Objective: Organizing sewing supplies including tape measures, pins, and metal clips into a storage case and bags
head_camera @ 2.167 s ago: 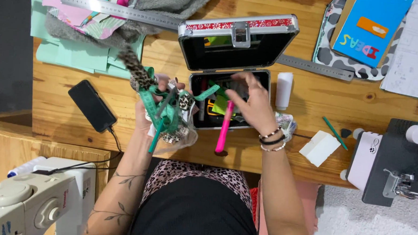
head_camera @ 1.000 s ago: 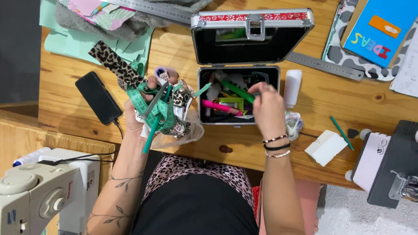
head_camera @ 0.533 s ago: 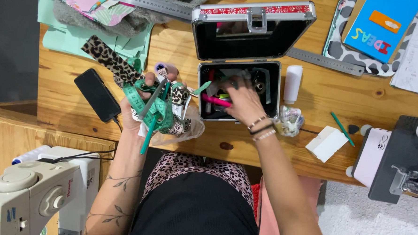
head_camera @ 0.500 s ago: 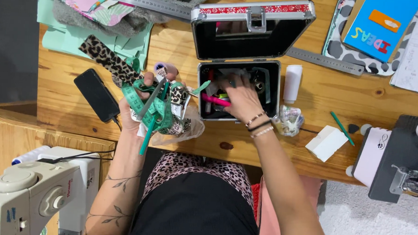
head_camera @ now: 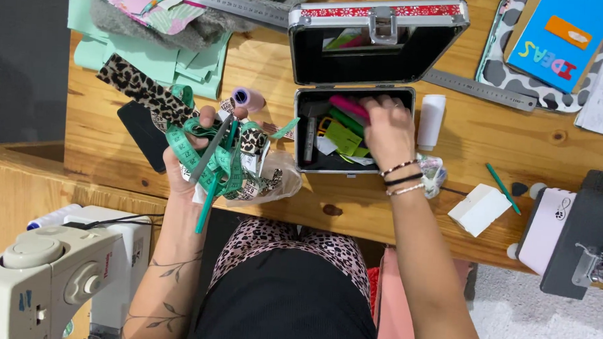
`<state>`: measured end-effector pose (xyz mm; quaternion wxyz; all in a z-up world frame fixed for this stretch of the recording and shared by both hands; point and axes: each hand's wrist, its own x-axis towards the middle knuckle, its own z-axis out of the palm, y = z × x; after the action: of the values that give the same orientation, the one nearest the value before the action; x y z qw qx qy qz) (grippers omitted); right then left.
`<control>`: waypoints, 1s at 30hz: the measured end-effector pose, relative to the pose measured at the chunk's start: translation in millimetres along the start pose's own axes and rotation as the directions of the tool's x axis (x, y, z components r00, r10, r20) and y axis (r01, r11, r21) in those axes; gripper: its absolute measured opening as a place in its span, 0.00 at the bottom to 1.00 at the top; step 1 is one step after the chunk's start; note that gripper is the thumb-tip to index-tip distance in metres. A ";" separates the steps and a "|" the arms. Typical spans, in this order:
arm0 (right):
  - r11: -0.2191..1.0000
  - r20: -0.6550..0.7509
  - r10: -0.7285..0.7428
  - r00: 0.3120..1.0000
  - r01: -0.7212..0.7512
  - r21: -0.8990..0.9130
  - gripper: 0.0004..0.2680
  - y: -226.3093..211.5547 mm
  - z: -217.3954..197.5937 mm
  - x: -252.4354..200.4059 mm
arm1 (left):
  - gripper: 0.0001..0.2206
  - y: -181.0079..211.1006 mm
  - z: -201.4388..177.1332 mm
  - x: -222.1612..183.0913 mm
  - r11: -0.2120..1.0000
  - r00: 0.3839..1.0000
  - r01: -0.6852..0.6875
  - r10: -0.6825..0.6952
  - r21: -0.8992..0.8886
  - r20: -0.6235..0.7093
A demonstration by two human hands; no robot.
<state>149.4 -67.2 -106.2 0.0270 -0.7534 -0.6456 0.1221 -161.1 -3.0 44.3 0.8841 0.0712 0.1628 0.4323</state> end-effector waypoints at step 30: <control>0.758 0.628 -0.208 0.750 -0.283 0.588 0.19 -57.8 98.3 12.1 | 0.11 -17.0 21.6 1.5 0.999 0.999 0.049 -0.048 -0.024 0.021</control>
<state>73.7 -57.4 -191.8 0.0548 -0.6156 -0.5116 0.5969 -140.1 -11.9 59.7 0.8967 0.0606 0.1502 0.4120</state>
